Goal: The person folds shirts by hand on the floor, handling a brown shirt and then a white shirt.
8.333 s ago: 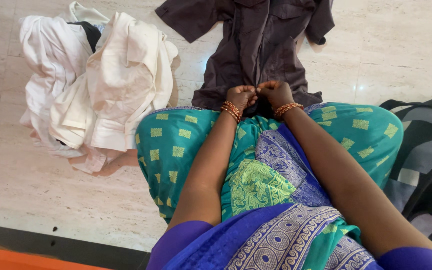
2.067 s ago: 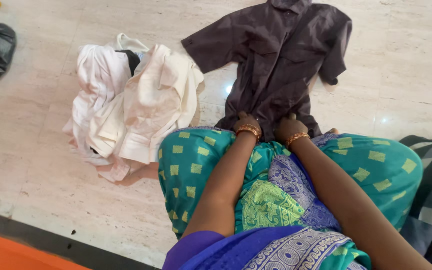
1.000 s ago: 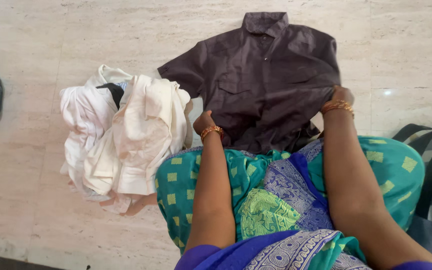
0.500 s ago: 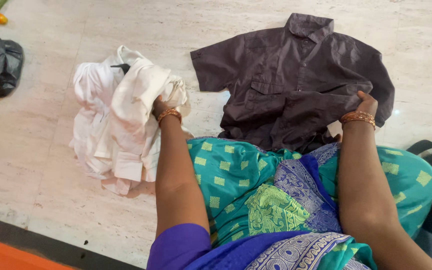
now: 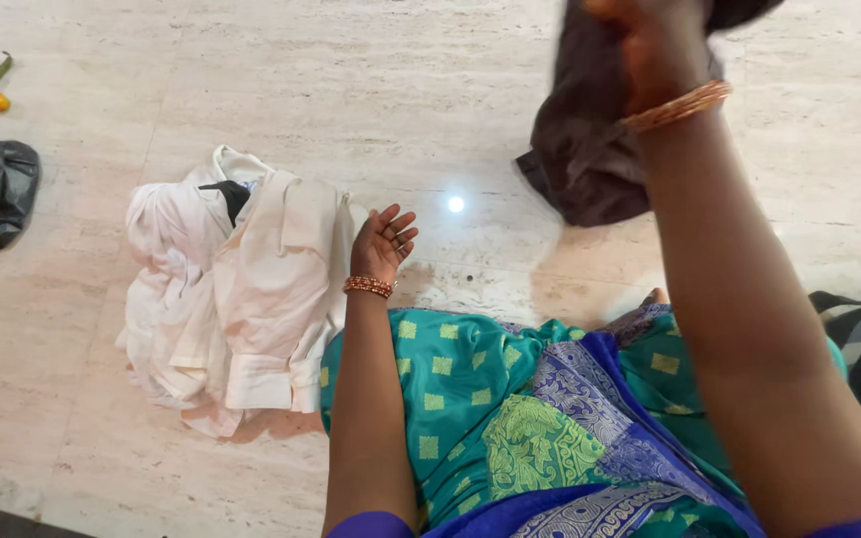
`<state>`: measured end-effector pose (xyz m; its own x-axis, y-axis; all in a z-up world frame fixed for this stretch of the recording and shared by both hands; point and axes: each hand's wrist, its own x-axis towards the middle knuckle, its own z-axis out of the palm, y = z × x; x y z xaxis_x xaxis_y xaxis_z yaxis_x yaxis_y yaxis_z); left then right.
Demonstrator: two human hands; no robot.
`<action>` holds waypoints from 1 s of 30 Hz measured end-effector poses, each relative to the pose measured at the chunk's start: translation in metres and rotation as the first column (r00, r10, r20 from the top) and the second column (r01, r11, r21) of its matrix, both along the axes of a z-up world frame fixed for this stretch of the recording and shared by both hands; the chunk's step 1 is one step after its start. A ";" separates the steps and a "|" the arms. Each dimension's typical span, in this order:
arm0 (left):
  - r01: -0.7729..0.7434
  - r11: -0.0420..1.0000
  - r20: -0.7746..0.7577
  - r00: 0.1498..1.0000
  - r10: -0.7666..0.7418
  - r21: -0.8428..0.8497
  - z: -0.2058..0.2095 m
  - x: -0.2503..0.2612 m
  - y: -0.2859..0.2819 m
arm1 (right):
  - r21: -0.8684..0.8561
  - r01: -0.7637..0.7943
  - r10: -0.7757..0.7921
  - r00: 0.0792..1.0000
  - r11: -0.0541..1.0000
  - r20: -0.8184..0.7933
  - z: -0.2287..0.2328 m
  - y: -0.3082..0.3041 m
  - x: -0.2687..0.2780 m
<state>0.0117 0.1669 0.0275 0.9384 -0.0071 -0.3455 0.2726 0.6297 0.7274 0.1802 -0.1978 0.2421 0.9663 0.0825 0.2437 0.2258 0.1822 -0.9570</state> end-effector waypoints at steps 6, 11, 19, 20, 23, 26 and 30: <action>-0.076 0.925 0.085 0.990 0.115 -0.372 0.004 -0.009 0.017 | -0.889 -0.458 0.545 0.752 0.026 -0.372 -0.049 0.059 -0.145; -0.237 0.960 -0.218 0.955 0.202 -0.149 -0.007 -0.006 0.031 | -0.713 -0.528 0.202 0.720 -0.462 -0.664 -0.172 0.013 -0.213; 0.510 0.243 -0.552 0.820 0.154 0.825 -0.007 0.000 -0.031 | -0.944 -0.173 0.042 0.985 0.281 -0.168 -0.197 -0.019 -0.191; 0.481 0.054 -0.484 0.871 0.081 0.875 -0.001 -0.001 -0.039 | -0.955 -0.089 0.007 0.996 0.282 -0.091 -0.198 -0.013 -0.189; 0.486 -0.166 -0.503 0.861 -0.079 0.858 0.010 -0.008 -0.055 | -0.966 0.029 0.042 0.998 0.256 0.041 -0.210 0.003 -0.192; 0.639 -0.367 -0.726 0.664 -0.179 0.676 -0.008 -0.004 -0.053 | -0.987 -0.075 0.047 0.996 0.143 -0.069 -0.229 0.020 -0.189; 0.653 -0.567 -0.836 0.533 -0.127 0.503 -0.096 0.016 -0.028 | -0.960 -0.222 -0.103 0.965 0.171 -0.242 -0.242 0.016 -0.184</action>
<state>0.0280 0.1387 -0.0687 0.6819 0.1656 -0.7124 0.1650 -0.9838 -0.0708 -0.0039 -0.1821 0.0003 0.9482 0.1538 -0.2781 0.0436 -0.9297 -0.3657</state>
